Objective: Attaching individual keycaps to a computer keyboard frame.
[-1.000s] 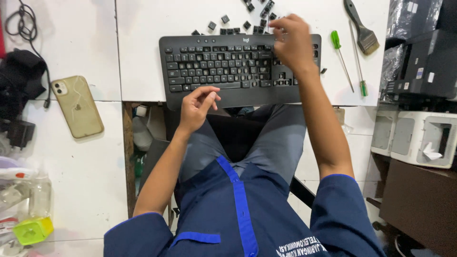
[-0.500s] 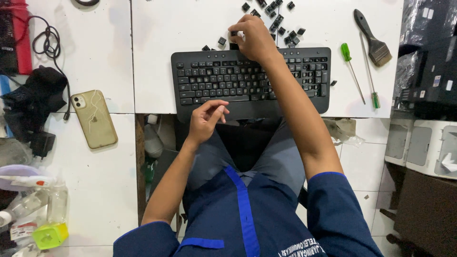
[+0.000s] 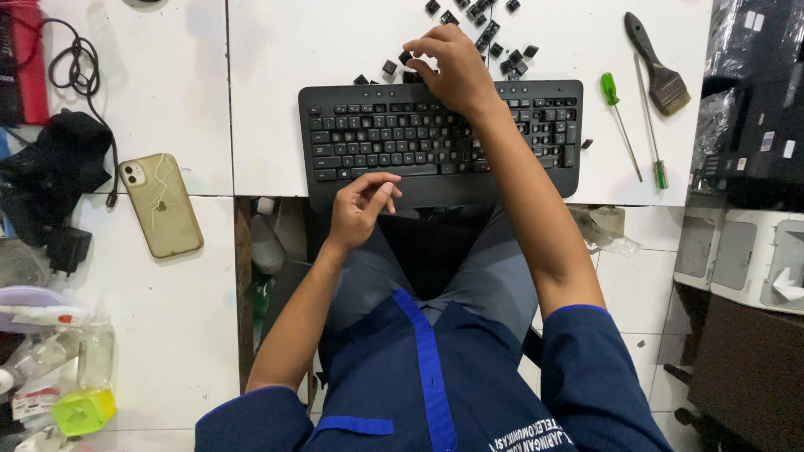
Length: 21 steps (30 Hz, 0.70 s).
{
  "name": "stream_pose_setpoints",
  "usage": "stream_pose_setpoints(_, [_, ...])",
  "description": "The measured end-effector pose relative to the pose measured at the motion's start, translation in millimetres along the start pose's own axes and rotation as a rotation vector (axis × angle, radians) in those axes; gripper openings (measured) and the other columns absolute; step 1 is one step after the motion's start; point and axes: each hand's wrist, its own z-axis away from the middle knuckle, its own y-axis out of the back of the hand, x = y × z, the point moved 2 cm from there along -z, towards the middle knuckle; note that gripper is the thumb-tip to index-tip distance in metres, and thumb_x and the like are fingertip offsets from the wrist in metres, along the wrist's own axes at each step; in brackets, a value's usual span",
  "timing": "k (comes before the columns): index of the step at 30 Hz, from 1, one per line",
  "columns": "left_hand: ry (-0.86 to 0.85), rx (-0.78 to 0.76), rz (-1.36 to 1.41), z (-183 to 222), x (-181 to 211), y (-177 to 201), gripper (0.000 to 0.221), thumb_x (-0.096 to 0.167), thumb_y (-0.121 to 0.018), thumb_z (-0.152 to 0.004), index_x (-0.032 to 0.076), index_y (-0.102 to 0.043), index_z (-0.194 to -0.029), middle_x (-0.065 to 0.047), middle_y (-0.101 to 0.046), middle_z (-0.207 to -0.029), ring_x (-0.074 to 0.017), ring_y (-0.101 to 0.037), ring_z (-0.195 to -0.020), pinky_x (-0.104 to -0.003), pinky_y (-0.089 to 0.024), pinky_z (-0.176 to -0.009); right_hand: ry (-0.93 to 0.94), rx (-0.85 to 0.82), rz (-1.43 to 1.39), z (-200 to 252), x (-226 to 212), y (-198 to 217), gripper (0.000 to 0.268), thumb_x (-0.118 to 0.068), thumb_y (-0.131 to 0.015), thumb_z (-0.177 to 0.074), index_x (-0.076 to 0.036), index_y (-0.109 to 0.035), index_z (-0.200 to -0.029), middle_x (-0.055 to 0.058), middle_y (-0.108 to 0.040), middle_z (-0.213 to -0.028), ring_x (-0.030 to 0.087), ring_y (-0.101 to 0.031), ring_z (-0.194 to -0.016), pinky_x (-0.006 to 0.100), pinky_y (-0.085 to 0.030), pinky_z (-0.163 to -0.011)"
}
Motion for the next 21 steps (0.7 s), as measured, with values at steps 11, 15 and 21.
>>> stream_pose_setpoints(11, [-0.007, -0.005, -0.015, 0.1, -1.4, 3.0, 0.022, 0.017, -0.068, -0.122, 0.005, -0.081, -0.135, -0.012, -0.084, -0.110, -0.0158, -0.079, -0.080, -0.027, -0.067, -0.078, -0.654, 0.081, 0.082, 14.4, 65.8, 41.1, 0.014, -0.007, -0.093, -0.101, -0.014, -0.096, -0.113, 0.011, -0.090, -0.113, 0.024, -0.081, -0.103, 0.035, -0.070, -0.095])
stream_pose_setpoints(15, [0.006, -0.013, 0.007, 0.0, -2.9, 3.1, 0.022, 0.018, -0.068, -0.122, 0.006, -0.081, -0.136, -0.012, -0.084, -0.110, -0.0162, -0.078, -0.080, -0.028, -0.067, -0.078, -0.490, -0.093, 0.076, 31.0, 66.8, 77.8, 0.042, 0.015, -0.090, -0.097, -0.012, -0.098, -0.128, 0.015, -0.080, -0.129, 0.035, -0.075, -0.113, 0.047, -0.065, -0.095])
stream_pose_setpoints(21, [0.001, -0.022, -0.001, -0.7, -2.9, 3.3, 0.023, 0.019, -0.068, -0.122, 0.006, -0.080, -0.137, -0.012, -0.084, -0.111, -0.0162, -0.079, -0.081, -0.027, -0.068, -0.077, -0.291, -0.219, 0.132, 42.6, 82.9, 75.7, 0.034, 0.012, -0.087, -0.107, -0.002, -0.095, -0.137, 0.020, -0.075, -0.131, 0.042, -0.070, -0.117, 0.055, -0.063, -0.094])
